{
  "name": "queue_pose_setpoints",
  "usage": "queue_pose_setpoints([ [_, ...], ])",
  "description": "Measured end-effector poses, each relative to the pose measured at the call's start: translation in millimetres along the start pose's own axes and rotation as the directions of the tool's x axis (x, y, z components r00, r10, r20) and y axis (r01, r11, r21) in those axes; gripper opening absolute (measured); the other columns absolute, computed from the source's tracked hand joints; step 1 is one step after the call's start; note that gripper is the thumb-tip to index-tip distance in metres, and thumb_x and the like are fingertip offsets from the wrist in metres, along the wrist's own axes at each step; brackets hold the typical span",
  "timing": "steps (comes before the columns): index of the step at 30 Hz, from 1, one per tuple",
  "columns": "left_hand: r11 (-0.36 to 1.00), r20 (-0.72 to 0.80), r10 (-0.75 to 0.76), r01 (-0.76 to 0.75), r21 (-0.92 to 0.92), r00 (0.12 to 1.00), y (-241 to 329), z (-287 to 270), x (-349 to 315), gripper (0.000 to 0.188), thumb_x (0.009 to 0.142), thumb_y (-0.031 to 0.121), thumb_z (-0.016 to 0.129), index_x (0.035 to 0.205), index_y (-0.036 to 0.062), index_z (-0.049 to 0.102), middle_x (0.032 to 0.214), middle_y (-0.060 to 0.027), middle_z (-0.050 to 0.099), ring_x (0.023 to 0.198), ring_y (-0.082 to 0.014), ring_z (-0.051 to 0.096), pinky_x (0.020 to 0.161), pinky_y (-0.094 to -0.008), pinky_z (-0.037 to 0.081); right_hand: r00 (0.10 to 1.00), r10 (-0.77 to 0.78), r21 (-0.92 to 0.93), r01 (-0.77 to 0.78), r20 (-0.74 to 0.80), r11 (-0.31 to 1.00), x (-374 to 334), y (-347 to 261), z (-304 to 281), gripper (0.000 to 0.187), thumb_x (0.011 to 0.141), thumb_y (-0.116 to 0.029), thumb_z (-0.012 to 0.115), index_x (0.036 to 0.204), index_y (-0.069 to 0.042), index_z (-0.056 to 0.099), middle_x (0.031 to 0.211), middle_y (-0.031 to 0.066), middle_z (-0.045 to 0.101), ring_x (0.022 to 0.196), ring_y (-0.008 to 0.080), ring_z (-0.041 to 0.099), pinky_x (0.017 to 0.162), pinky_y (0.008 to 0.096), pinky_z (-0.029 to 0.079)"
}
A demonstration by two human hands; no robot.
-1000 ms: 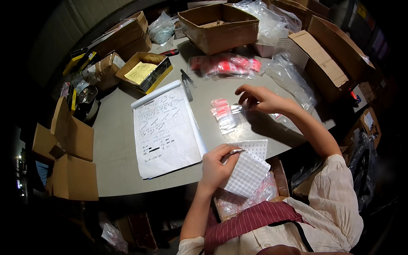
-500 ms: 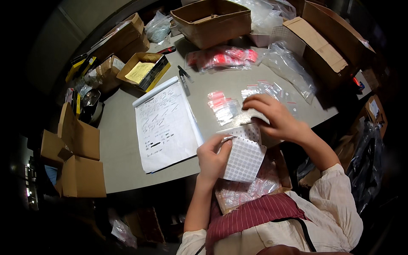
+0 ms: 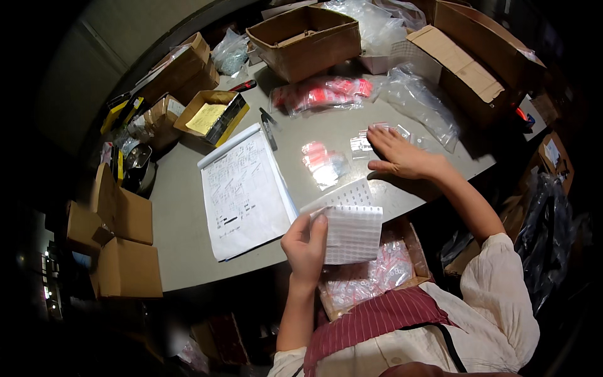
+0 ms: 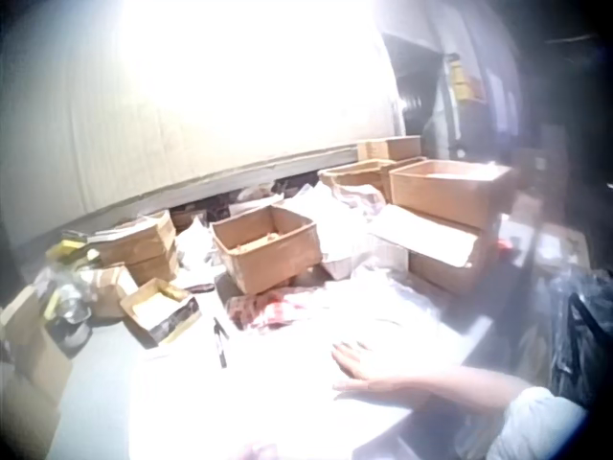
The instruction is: The person sits on the floor at a cluttered table and repeatedly peels small stickers from a white sheet. They place the stickers into small plastic bags on the table. The person handles the sticker sheet and bags by hand throughout the clip.
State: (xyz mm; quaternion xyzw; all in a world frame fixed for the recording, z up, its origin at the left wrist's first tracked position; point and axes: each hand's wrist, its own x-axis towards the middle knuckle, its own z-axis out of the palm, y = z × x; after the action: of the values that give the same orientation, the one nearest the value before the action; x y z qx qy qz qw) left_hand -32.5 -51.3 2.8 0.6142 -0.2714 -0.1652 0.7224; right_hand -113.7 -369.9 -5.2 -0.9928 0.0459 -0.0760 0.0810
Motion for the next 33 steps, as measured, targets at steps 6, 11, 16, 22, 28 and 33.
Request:
queue_pose_setpoints([
  [6,0.999,-0.016,-0.007,0.008,0.052,1.0,-3,2,3,0.02,0.099,0.006,0.068,0.111,-0.0093,0.072,0.091,-0.0033,0.07,0.084,-0.0075,0.06,0.074,-0.0237,0.049,0.947,-0.009,0.349,0.126,-0.32,0.929,-12,-32,-37,0.055,0.101,-0.034,0.064,0.137,0.006,0.053,0.143,0.0262,0.054,0.134,0.0384,0.051,0.113,0.0444,0.04],
  [11,0.991,-0.022,0.006,-0.003,0.134,1.0,-3,13,3,0.016,0.097,0.005,0.069,0.107,-0.0064,0.074,0.087,-0.0029,0.071,0.08,-0.0074,0.061,0.072,-0.0242,0.05,0.978,-0.093,0.579,0.187,-0.189,0.794,-38,-95,-66,0.024,0.091,-0.008,0.071,0.111,0.0,0.062,0.105,0.0166,0.067,0.097,0.0322,0.067,0.084,0.0391,0.054],
  [16,0.973,0.039,0.019,-0.028,0.227,0.999,1,20,0,0.019,0.096,0.005,0.069,0.111,-0.0061,0.074,0.094,-0.004,0.073,0.085,-0.0091,0.063,0.076,-0.0249,0.051,0.98,-0.141,0.46,0.19,-0.138,0.867,-45,-102,-50,0.034,0.076,0.005,0.066,0.109,-0.001,0.06,0.103,0.0196,0.063,0.101,0.0426,0.062,0.086,0.0468,0.053],
  [22,0.979,0.064,-0.034,0.021,0.201,0.997,-4,26,1,0.016,0.095,0.004,0.071,0.107,-0.0059,0.075,0.085,-0.0029,0.071,0.077,-0.008,0.062,0.07,-0.0246,0.051,0.979,-0.087,0.289,0.139,-0.186,0.947,-53,-106,-35,0.028,0.073,0.001,0.066,0.099,-0.001,0.058,0.097,0.0189,0.06,0.097,0.0407,0.062,0.084,0.0461,0.053],
  [28,0.982,0.065,-0.078,0.066,0.175,0.995,-13,25,12,0.017,0.095,0.004,0.07,0.107,-0.0071,0.074,0.088,-0.0003,0.07,0.08,-0.0061,0.06,0.071,-0.023,0.049,0.929,-0.204,0.262,0.289,-0.309,0.921,-62,-96,-33,0.024,0.082,-0.007,0.074,0.102,-0.001,0.061,0.091,0.0129,0.061,0.083,0.0319,0.062,0.073,0.0409,0.053],
  [33,0.99,0.043,-0.142,0.142,-0.007,0.989,-20,18,25,0.014,0.097,0.006,0.069,0.102,-0.007,0.073,0.081,0.0048,0.061,0.069,-0.0024,0.048,0.059,-0.0206,0.037,0.997,0.07,0.552,-0.073,0.026,0.831,-47,-9,-83,0.022,0.08,-0.014,0.07,0.094,0.002,0.064,0.08,0.0152,0.065,0.074,0.0327,0.062,0.069,0.0408,0.05],
])
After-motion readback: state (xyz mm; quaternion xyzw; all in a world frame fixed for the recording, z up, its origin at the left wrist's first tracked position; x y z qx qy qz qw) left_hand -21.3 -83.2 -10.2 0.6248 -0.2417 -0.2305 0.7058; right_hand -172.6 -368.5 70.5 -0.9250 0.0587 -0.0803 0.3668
